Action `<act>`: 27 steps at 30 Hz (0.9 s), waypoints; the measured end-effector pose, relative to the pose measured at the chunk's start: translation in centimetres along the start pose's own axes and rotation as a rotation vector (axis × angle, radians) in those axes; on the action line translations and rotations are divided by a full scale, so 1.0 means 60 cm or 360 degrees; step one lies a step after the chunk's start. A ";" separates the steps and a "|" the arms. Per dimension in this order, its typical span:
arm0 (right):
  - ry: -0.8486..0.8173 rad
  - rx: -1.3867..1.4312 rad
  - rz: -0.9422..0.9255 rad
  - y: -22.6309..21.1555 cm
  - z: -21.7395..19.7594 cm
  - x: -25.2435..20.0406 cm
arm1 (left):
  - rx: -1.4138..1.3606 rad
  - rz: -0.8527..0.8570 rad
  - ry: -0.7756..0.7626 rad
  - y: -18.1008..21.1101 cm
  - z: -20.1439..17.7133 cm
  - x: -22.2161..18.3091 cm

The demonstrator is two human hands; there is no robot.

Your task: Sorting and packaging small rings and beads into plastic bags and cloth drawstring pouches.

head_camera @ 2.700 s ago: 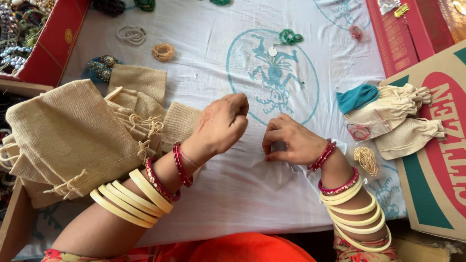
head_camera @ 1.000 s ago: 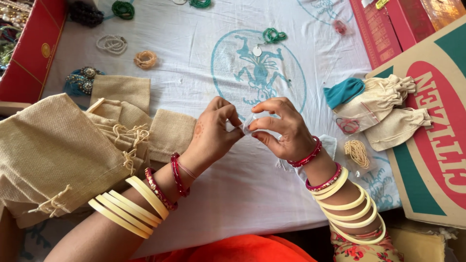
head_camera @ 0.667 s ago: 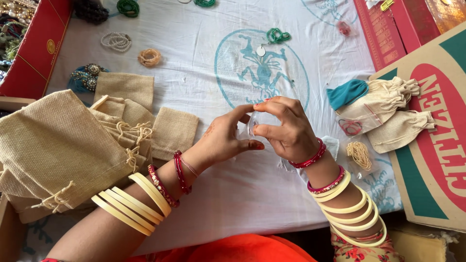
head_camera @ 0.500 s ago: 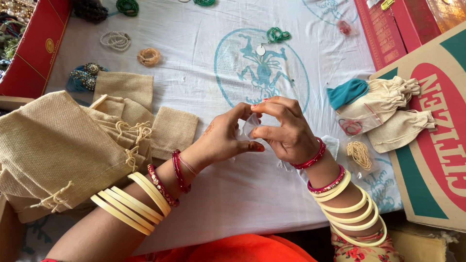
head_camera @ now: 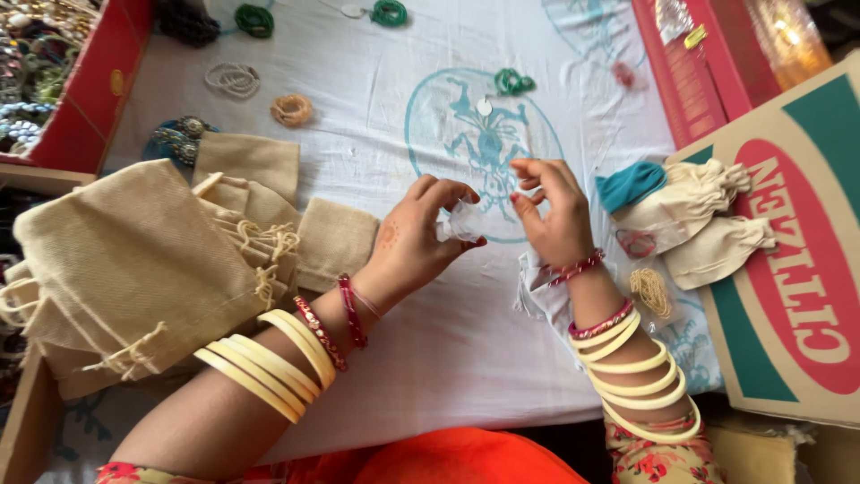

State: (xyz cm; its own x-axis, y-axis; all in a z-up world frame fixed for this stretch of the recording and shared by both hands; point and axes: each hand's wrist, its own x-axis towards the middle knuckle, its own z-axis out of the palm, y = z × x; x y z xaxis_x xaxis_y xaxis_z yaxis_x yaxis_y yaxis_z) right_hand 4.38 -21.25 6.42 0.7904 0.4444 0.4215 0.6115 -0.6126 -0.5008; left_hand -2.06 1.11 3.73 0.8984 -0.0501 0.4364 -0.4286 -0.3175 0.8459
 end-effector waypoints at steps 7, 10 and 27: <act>-0.0227 -0.0529 0.0218 0.178 -0.003 0.131 | 0.0031 -0.0024 -0.0096 0.017 -0.011 -0.005; -0.0300 -0.0572 0.0150 0.264 0.039 0.202 | 0.0018 0.0025 -0.0067 0.011 -0.010 -0.008; -0.0278 -0.0559 -0.0164 0.085 0.088 0.169 | 0.0015 -0.0177 -0.0061 -0.009 0.003 -0.004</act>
State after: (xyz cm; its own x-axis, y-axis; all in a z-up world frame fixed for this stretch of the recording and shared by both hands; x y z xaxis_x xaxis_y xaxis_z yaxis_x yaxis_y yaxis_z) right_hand 15.70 -16.40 4.18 0.7382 0.6010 0.3063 0.6625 -0.7315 -0.1613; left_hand -2.01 1.10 3.14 0.9434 -0.0502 0.3278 -0.3253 -0.3319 0.8854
